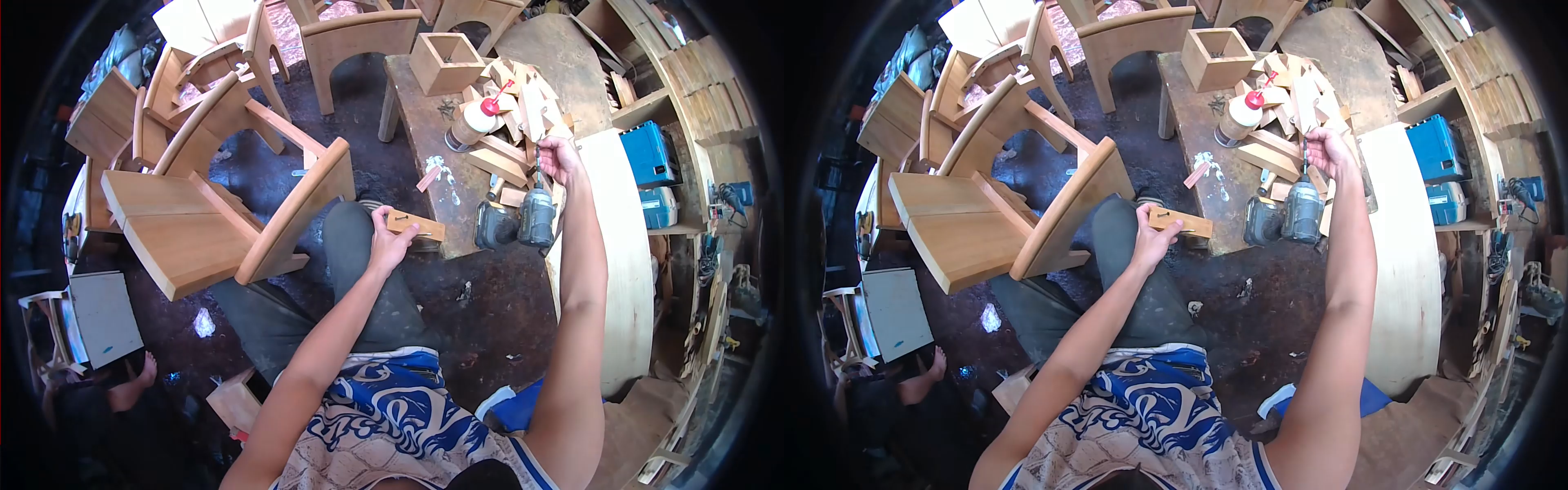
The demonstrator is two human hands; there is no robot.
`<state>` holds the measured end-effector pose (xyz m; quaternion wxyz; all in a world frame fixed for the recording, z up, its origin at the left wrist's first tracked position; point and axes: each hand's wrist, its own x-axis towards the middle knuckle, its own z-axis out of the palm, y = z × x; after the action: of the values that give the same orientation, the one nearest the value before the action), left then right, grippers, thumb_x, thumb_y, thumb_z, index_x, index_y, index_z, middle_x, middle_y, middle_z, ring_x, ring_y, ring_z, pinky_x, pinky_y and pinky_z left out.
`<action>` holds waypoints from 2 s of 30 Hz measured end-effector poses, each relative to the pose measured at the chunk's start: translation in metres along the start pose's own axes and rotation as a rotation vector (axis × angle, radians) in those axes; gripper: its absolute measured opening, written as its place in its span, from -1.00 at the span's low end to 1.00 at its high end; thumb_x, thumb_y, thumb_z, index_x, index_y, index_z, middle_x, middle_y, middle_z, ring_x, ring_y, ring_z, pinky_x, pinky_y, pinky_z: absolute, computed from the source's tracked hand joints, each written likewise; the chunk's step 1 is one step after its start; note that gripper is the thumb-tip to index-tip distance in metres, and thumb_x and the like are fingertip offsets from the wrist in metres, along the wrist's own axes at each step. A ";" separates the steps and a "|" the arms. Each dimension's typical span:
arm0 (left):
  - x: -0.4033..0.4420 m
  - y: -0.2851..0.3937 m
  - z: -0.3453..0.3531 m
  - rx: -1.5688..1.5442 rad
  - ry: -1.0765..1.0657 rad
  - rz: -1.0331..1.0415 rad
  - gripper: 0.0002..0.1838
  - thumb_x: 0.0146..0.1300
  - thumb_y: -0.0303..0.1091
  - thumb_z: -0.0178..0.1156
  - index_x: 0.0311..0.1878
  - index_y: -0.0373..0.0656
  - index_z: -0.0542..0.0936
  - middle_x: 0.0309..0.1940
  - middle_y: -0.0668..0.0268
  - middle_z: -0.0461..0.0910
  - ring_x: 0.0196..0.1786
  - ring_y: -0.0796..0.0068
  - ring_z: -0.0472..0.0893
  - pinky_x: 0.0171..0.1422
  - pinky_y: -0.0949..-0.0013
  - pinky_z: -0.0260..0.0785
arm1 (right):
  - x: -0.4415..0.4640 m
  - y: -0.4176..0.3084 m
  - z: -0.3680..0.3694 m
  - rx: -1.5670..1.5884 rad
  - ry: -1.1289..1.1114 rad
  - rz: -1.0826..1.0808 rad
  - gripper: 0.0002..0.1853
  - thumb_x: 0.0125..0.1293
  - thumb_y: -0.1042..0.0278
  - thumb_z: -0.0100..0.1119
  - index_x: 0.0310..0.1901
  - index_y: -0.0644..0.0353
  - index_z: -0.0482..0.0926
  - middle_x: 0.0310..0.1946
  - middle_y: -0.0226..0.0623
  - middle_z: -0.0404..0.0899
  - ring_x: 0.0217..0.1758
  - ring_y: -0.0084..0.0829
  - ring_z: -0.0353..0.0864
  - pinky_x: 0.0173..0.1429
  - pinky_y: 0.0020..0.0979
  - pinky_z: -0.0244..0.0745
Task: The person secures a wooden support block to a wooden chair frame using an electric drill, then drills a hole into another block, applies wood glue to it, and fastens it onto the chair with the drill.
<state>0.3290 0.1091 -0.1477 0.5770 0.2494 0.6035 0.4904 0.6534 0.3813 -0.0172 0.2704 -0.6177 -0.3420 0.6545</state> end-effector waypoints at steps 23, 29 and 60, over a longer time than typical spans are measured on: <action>0.001 0.027 -0.033 0.617 -0.157 0.210 -0.47 0.08 -0.41 0.50 0.10 -0.12 0.49 -0.12 0.24 0.70 -0.08 0.41 0.70 0.05 0.33 0.52 | -0.102 0.168 -0.019 0.045 -0.091 -0.357 -0.47 0.21 0.63 0.14 0.26 0.33 0.47 0.05 -0.27 0.63 0.08 -0.45 0.63 0.16 -0.41 0.59; -0.002 0.037 -0.042 0.814 -0.203 0.427 -0.44 -0.01 -0.26 0.55 0.06 -0.10 0.54 -0.13 0.10 0.73 0.00 -0.02 0.71 0.10 0.06 0.52 | -0.103 0.217 0.067 0.032 0.300 -0.685 -0.35 -0.01 0.64 0.56 0.18 0.31 0.54 -0.02 -0.34 0.63 -0.01 -0.44 0.62 0.12 -0.38 0.55; -0.007 0.017 -0.045 0.813 -0.182 0.473 -0.50 0.04 -0.29 0.51 0.05 -0.09 0.54 -0.19 0.07 0.75 -0.07 -0.07 0.72 0.05 0.01 0.54 | -0.195 0.164 0.059 -0.685 0.071 -0.351 -0.61 -0.18 0.54 0.30 -0.17 0.28 0.65 -0.33 -0.22 0.70 -0.23 -0.31 0.66 0.01 -0.30 0.55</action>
<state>0.2837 0.0961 -0.1362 0.3558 0.6271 0.6203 0.3087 0.6238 0.1214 -0.0231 0.1681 -0.6265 -0.6317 0.4244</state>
